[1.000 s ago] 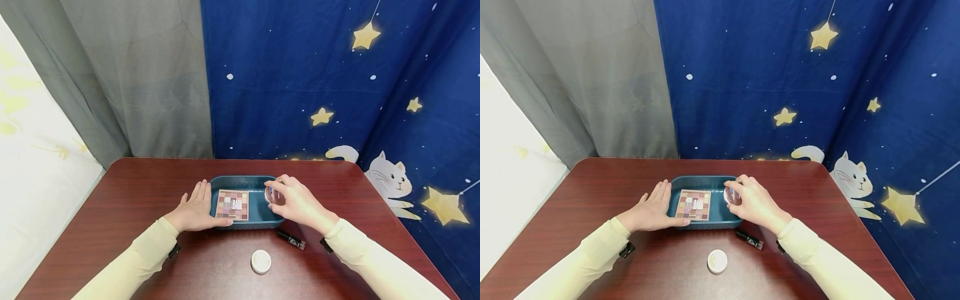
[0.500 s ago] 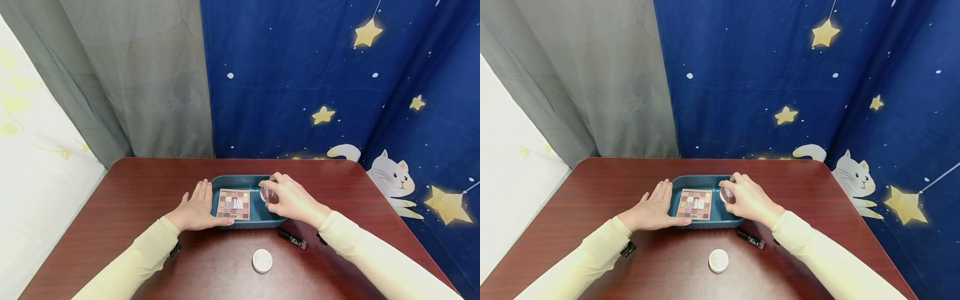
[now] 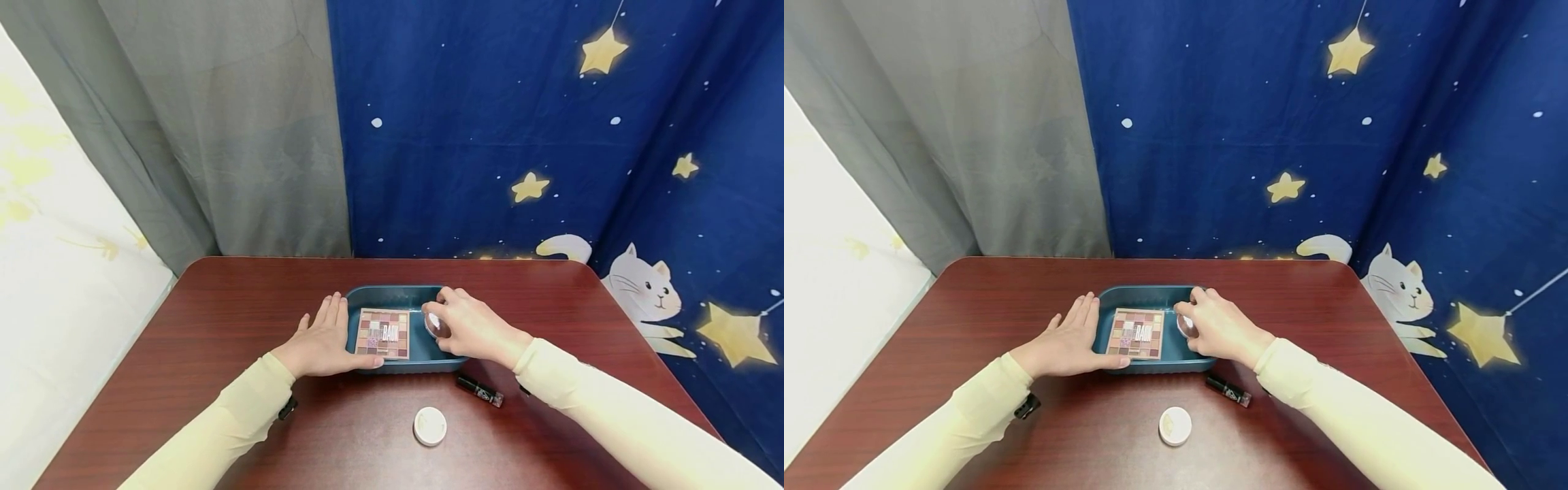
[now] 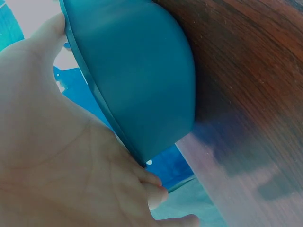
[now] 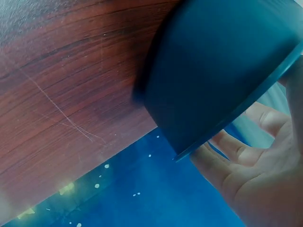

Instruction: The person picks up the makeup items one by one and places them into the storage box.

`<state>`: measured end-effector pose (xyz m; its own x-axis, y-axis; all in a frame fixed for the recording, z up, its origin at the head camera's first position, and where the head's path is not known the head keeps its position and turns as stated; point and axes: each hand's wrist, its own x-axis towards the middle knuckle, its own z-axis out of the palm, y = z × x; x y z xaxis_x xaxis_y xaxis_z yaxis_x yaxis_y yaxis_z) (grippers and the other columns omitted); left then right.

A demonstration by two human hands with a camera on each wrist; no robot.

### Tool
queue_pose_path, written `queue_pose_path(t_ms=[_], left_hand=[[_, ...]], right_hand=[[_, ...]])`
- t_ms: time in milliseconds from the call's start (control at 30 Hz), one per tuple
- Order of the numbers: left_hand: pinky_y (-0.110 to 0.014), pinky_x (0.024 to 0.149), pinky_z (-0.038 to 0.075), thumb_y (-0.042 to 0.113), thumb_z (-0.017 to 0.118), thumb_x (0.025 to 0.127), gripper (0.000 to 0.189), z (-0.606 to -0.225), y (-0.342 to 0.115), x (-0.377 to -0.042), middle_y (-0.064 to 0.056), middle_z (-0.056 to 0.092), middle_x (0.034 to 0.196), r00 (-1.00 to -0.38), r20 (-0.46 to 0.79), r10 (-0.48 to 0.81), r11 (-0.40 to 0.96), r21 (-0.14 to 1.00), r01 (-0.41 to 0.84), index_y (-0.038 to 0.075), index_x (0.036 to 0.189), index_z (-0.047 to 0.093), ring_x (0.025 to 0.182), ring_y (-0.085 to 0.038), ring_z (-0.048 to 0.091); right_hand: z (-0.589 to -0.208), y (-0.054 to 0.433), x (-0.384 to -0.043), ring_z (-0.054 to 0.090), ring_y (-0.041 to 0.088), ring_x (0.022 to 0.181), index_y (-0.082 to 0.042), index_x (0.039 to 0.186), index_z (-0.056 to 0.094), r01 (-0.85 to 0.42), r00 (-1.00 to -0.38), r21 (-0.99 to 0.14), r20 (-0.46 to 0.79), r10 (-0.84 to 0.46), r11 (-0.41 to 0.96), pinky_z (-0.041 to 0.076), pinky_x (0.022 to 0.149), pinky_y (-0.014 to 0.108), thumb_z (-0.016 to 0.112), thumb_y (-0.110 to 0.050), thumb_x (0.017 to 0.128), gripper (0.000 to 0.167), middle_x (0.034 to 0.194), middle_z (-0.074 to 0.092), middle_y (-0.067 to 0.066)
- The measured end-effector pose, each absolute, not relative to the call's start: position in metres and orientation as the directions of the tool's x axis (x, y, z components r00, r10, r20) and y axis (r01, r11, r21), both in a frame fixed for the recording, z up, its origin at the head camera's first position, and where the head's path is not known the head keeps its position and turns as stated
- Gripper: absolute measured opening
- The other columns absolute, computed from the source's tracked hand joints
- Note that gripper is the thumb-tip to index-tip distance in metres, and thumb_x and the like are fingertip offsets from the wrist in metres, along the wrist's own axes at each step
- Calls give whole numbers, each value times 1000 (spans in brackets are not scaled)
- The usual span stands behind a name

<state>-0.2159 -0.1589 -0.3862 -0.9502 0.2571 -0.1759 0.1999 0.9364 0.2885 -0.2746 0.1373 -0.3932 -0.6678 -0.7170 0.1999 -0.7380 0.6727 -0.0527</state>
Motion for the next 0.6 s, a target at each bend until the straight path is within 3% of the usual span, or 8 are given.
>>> queue_pose_path(t_ms=[600], left_hand=[[-67,113,14,87,59,72,137,-387,-159,-216,-23,4,166,-952,-169,256,938,284,202,-8,158,9,153,-38,5]], right_hand=[[-400,134,-285,48,22,82,-15,120,69,-788,-604,36,144,-784,614,48,60,34,86,-20,73,50,98,53,6]])
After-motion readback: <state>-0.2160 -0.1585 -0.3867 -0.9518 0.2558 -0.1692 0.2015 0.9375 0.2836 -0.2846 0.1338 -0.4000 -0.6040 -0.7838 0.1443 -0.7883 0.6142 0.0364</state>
